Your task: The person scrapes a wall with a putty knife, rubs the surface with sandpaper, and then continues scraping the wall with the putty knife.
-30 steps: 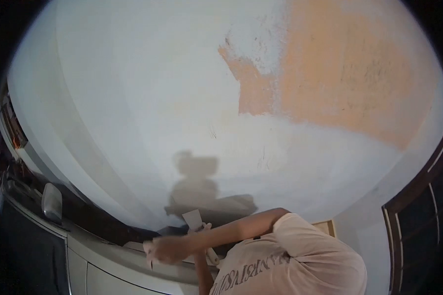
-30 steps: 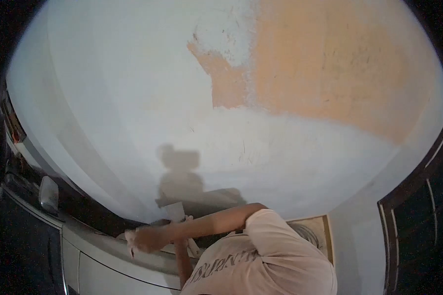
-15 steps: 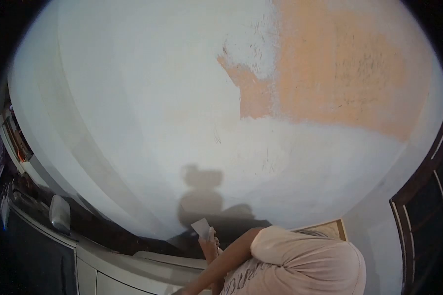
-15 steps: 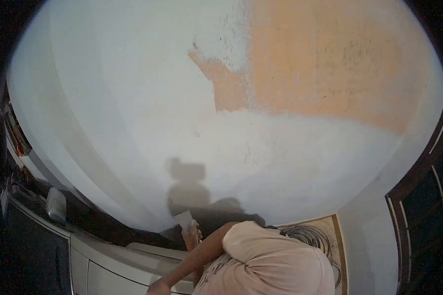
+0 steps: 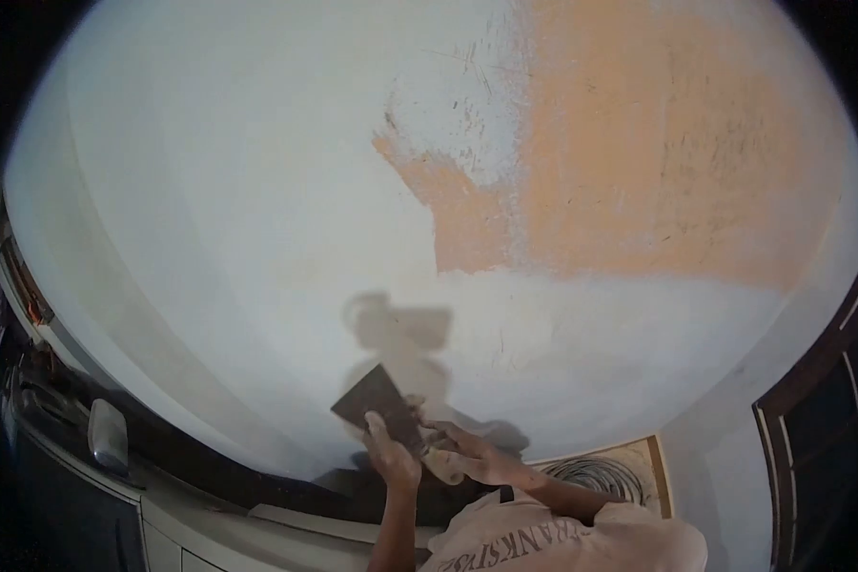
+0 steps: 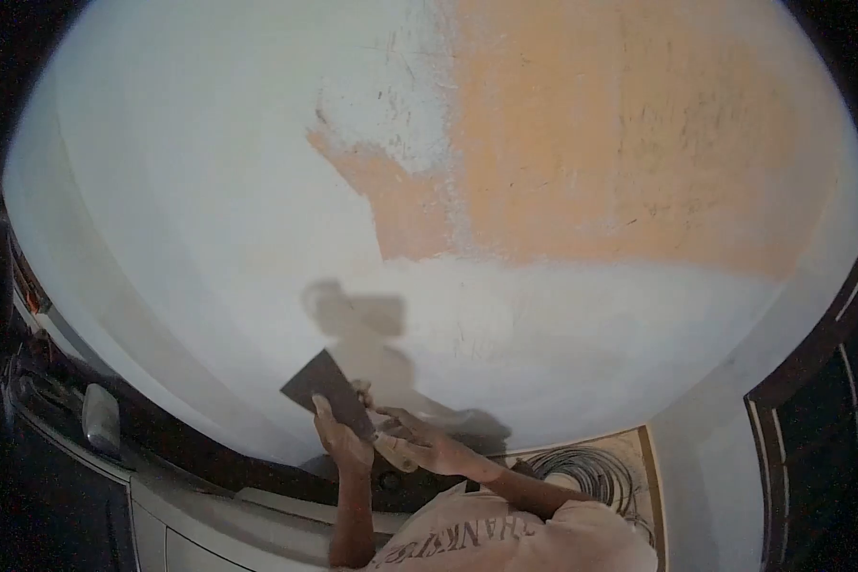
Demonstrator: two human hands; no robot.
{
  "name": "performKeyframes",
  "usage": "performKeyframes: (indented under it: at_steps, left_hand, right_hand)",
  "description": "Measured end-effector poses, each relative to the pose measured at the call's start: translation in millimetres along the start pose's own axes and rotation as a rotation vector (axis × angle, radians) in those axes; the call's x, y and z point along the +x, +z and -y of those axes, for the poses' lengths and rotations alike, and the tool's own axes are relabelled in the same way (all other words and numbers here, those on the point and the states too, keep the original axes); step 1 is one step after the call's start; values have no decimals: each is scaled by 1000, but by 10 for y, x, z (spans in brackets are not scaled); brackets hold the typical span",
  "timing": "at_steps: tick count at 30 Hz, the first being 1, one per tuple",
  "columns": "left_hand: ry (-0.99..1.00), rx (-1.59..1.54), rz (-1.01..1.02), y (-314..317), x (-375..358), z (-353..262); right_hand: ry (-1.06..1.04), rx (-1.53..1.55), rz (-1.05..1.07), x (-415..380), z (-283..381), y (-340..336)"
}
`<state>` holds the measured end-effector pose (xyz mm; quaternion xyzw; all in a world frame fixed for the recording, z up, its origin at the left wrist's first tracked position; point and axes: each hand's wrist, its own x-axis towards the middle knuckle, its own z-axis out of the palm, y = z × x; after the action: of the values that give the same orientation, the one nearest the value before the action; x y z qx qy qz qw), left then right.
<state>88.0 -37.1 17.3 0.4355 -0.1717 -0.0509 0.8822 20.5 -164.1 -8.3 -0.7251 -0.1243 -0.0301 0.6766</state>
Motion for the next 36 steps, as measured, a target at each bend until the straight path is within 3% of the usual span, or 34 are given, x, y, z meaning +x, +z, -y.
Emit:
performKeyframes:
  at_steps: [2,7,10,11,13,16,20,27,30,36]
  left_hand:
    - [3,23,105,327,184,-101]
    - [20,329,393,924,617,-291]
    - [364,577,397,1063,830,-481]
    - [569,649,344,1083,924,-500]
    - [991,786,233,1115,1115,-555]
    - [1360,1134,314,1165,1307,-654]
    - [1555,1230,452,1320,1541,-712]
    - [1570,1267,529,1267,1753,-815]
    - [1657,1304,455,1251,1809,-872]
    - [1524,1179,398,1252,1792,-820]
  right_hand:
    - [199,199,15,-35,186,-51]
    - [-130,431,-153,-36,607,-363]
    - [-182,351,-351,7,947,-525]
    - [-191,279,-427,27,1040,-570]
    - [-199,277,-489,69,1167,-637]
    - [-227,309,-511,175,1224,-702]
    - [-231,363,-443,287,1311,-719]
    - [-297,581,-348,459,1542,-620]
    - [-330,681,-333,485,1590,-602]
    - [-329,786,-260,529,1578,-618]
